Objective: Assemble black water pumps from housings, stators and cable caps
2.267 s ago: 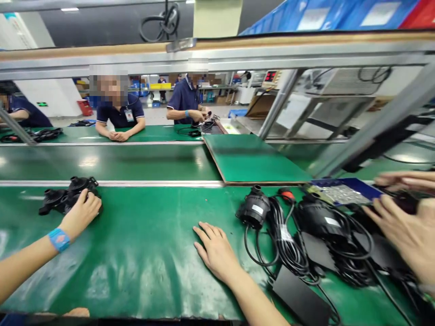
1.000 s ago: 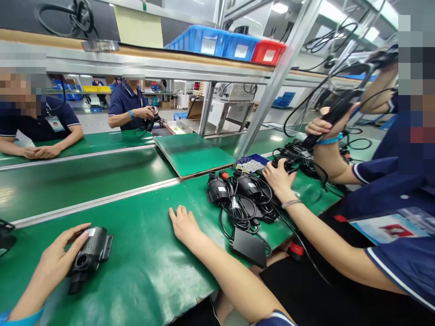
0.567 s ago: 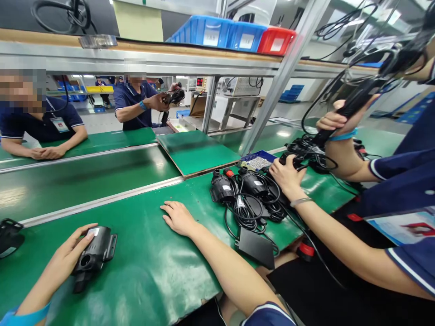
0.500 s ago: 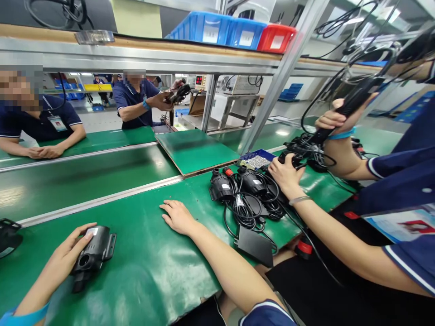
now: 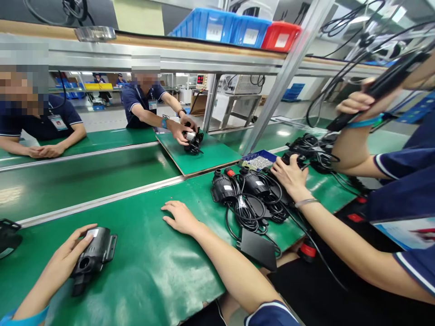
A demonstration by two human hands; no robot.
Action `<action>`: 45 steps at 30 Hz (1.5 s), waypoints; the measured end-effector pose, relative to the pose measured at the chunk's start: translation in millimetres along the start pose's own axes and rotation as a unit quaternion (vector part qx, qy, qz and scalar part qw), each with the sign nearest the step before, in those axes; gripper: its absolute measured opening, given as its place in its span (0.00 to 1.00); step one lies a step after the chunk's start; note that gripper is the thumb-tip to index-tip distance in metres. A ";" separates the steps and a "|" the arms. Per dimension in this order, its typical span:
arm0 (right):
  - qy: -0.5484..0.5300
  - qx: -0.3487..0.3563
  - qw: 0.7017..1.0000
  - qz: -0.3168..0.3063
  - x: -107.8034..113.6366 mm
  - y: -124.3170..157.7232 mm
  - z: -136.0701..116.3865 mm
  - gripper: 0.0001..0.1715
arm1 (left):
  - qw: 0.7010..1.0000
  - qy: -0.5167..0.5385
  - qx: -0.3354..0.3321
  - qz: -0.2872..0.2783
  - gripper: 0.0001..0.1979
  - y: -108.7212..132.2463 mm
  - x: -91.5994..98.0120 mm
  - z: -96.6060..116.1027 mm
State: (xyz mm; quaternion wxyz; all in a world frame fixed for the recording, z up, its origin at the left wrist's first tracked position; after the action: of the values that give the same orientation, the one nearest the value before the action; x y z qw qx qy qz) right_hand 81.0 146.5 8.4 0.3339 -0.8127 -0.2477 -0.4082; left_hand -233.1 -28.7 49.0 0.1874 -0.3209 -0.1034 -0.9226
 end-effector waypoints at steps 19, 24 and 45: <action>0.127 -0.252 0.932 0.226 146.2 -182.7 157.6 0.56 | 1.000 -0.002 -0.022 0.023 0.32 0.7 -2.3 -2.6; 0.179 -0.211 0.953 0.125 119.7 -205.3 158.6 0.47 | 1.000 -0.003 -0.006 0.003 0.32 2.3 -4.7 -8.5; -0.212 -0.163 0.883 0.387 219.3 -172.2 69.7 0.35 | 0.999 -0.001 -0.038 0.004 0.26 6.1 -1.5 3.0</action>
State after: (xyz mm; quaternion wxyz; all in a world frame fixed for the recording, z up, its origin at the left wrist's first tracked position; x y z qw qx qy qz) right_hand 118.7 339.6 218.0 0.2678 -0.9541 0.0910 -0.0988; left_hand -227.8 -32.9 50.8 0.1786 -0.3291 -0.0671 -0.9248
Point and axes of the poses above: each hand's wrist, its own y-axis away from the middle knuckle, its own x-axis out of the back of the hand, z = x × y, the point moved 3 cm from there along -y, towards the middle knuckle
